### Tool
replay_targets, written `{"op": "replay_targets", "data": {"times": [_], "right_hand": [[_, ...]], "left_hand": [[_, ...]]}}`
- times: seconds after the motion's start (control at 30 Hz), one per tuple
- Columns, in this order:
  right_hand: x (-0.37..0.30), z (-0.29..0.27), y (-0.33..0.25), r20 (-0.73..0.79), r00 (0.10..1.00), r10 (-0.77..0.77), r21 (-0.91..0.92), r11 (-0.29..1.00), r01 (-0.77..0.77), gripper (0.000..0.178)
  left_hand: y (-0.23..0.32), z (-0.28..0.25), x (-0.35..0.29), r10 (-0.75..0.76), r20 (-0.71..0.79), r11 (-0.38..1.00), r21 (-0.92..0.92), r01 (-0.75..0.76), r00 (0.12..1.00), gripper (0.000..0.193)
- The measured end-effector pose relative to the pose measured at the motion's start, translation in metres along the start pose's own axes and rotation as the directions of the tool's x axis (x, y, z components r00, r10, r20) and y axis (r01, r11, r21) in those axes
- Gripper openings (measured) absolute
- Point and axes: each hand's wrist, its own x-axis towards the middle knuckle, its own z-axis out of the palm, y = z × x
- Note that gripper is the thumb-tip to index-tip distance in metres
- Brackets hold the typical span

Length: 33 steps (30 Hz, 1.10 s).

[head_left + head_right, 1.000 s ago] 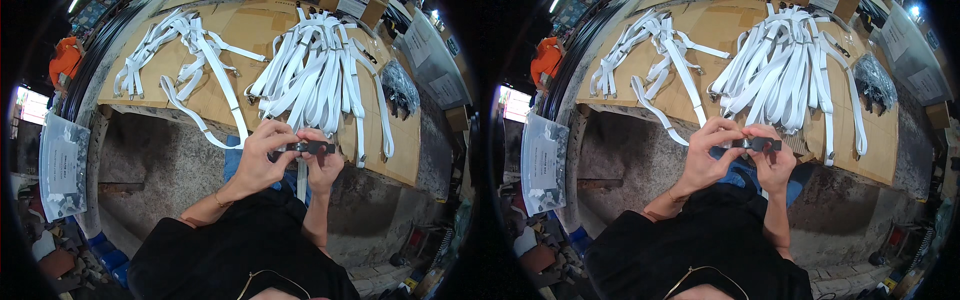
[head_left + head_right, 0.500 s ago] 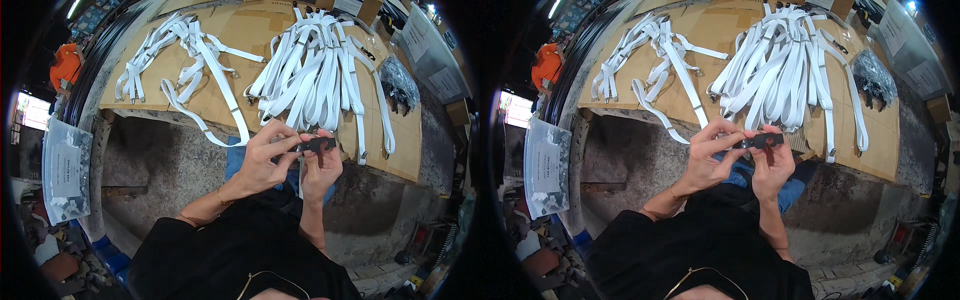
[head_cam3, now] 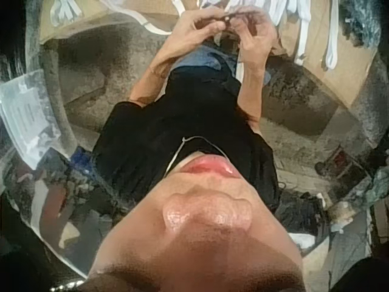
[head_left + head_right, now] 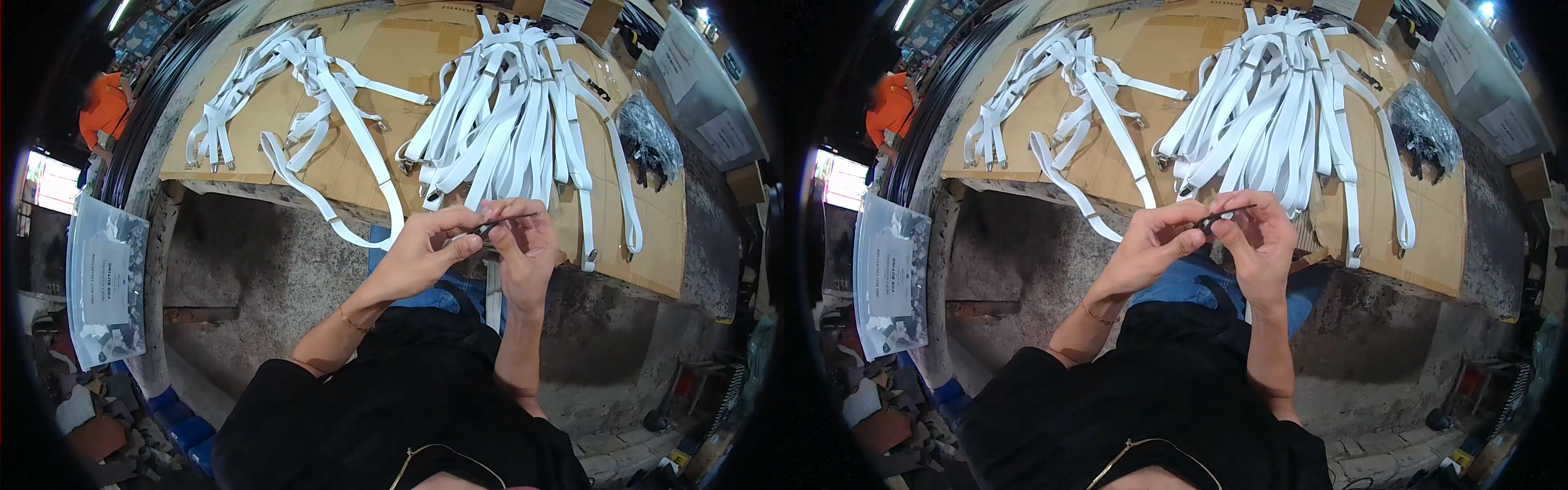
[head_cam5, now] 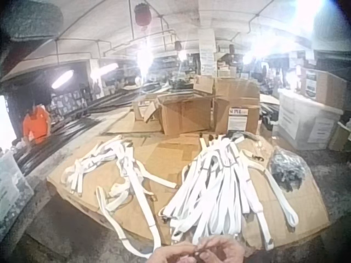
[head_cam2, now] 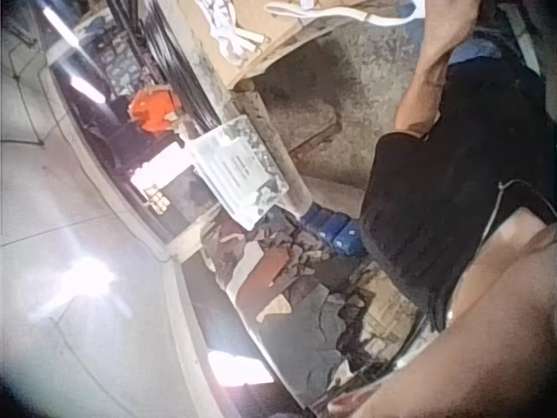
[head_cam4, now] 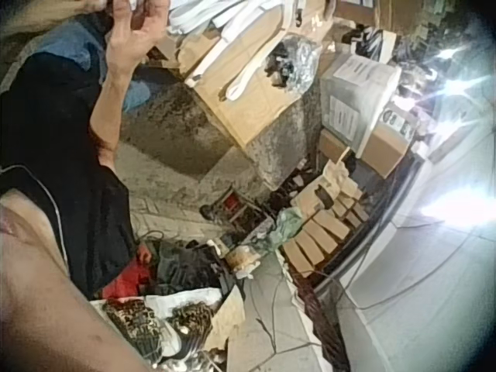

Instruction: Assembling white webbing straps with black plastic buckles and metal clips.

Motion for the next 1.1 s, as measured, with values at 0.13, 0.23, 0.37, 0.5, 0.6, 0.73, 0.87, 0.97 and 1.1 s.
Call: {"op": "replay_targets", "data": {"times": [0.13,0.23,0.37,0.5,0.6,0.73,0.87,0.97,1.1], "right_hand": [[0.004,0.005,0.001,0.079,0.995,-0.053,-0.026,0.998,0.055,0.023],[0.004,0.005,0.002,-0.019,0.998,-0.064,0.113,0.991,0.066,0.024],[0.006,0.003,0.000,-0.186,0.980,0.076,0.109,0.992,-0.057,0.025],[0.013,0.004,0.000,-0.137,0.983,0.124,0.098,0.989,-0.111,0.028],[0.020,0.010,-0.006,0.129,0.966,0.225,0.300,0.919,-0.254,0.031],[0.019,0.001,0.014,0.160,0.983,0.086,0.233,0.965,-0.122,0.030],[0.019,0.002,0.016,0.181,0.983,-0.014,0.122,0.993,-0.008,0.027],[0.016,0.009,0.012,0.137,0.988,-0.065,0.043,0.997,0.059,0.024],[0.008,0.015,0.018,-0.003,0.985,-0.175,0.016,0.984,0.175,0.020]], "left_hand": [[0.004,-0.001,0.000,-0.043,-0.015,0.981,-0.189,0.039,0.999,0.026],[0.000,-0.002,0.004,-0.027,-0.036,0.992,-0.122,0.022,0.999,0.021],[0.005,-0.005,0.006,0.067,-0.036,0.973,0.222,-0.058,0.997,0.015],[0.014,-0.005,0.005,-0.123,-0.039,0.977,0.169,0.128,0.992,0.016],[0.017,-0.010,0.006,-0.088,-0.023,0.993,0.079,0.090,0.996,0.022],[0.020,-0.017,0.005,-0.123,0.064,0.992,-0.026,0.125,0.990,0.025],[0.019,-0.018,0.005,-0.117,0.077,0.993,0.004,0.117,0.990,0.022],[0.025,-0.014,0.003,-0.122,0.035,0.992,0.035,0.120,0.992,0.022],[0.014,-0.012,0.006,-0.102,0.056,0.995,0.004,0.102,0.993,0.022]]}}
